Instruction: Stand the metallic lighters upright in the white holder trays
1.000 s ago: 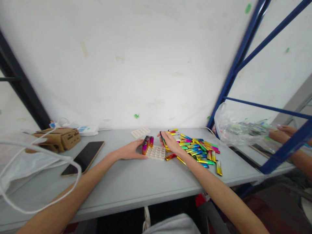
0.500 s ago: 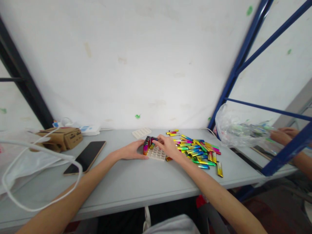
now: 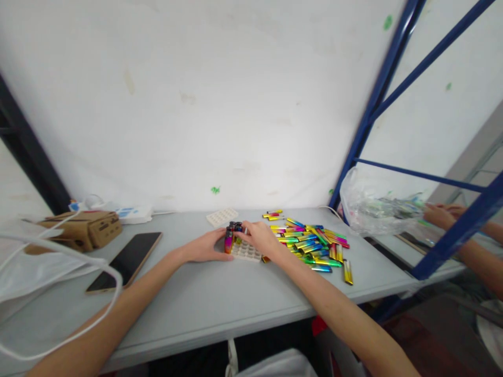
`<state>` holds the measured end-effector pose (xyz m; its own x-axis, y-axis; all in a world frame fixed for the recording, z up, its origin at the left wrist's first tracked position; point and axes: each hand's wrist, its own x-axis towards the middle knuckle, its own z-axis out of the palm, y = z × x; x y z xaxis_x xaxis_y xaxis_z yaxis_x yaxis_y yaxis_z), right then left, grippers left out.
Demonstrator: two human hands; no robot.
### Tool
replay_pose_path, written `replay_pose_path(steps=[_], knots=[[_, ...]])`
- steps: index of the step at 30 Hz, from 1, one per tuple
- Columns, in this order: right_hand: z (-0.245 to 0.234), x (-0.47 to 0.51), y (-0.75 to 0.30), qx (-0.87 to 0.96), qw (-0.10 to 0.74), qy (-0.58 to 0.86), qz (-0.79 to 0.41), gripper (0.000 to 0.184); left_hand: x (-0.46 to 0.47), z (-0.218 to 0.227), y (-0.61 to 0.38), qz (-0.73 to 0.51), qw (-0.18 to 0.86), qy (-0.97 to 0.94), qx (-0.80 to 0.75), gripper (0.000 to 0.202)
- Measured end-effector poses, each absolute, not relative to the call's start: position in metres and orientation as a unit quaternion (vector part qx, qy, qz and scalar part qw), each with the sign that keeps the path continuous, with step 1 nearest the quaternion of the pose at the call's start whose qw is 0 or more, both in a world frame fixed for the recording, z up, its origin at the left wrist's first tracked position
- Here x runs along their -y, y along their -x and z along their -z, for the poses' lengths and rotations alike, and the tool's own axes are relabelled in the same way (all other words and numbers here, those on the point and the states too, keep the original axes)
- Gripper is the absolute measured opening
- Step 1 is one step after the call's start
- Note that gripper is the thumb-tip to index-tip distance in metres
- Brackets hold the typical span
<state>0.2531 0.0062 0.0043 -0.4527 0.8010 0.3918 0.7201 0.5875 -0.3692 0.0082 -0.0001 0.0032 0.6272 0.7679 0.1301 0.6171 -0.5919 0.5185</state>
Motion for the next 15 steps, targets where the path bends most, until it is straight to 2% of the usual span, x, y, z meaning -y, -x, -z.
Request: replay_pose_path(steps=[4,7,8,10,12,15], knots=[[-0.002,-0.013,-0.273,0.860,0.283,0.418,-0.072,0.044,0.000,-0.004,-0.008,-0.179,0.222,-0.872,-0.397,0.086],[-0.007,-0.033,-0.304,0.831,0.312,0.459,-0.034,0.045,0.000,-0.003,-0.008,-0.181,0.227,-0.870,-0.398,0.089],[-0.010,-0.043,-0.314,0.820,0.308,0.481,-0.017,0.040,0.000,-0.003,-0.008,-0.182,0.226,-0.869,-0.400,0.089],[-0.017,-0.064,-0.333,0.809,0.272,0.520,0.020,0.029,-0.001,-0.002,-0.007,-0.182,0.220,-0.869,-0.403,0.090],[-0.022,-0.084,-0.346,0.818,0.187,0.541,0.061,0.033,-0.003,0.000,-0.007,-0.183,0.215,-0.870,-0.405,0.090],[-0.021,-0.106,-0.352,0.824,0.137,0.544,0.077,0.032,-0.004,0.001,-0.006,-0.181,0.208,-0.872,-0.405,0.089]])
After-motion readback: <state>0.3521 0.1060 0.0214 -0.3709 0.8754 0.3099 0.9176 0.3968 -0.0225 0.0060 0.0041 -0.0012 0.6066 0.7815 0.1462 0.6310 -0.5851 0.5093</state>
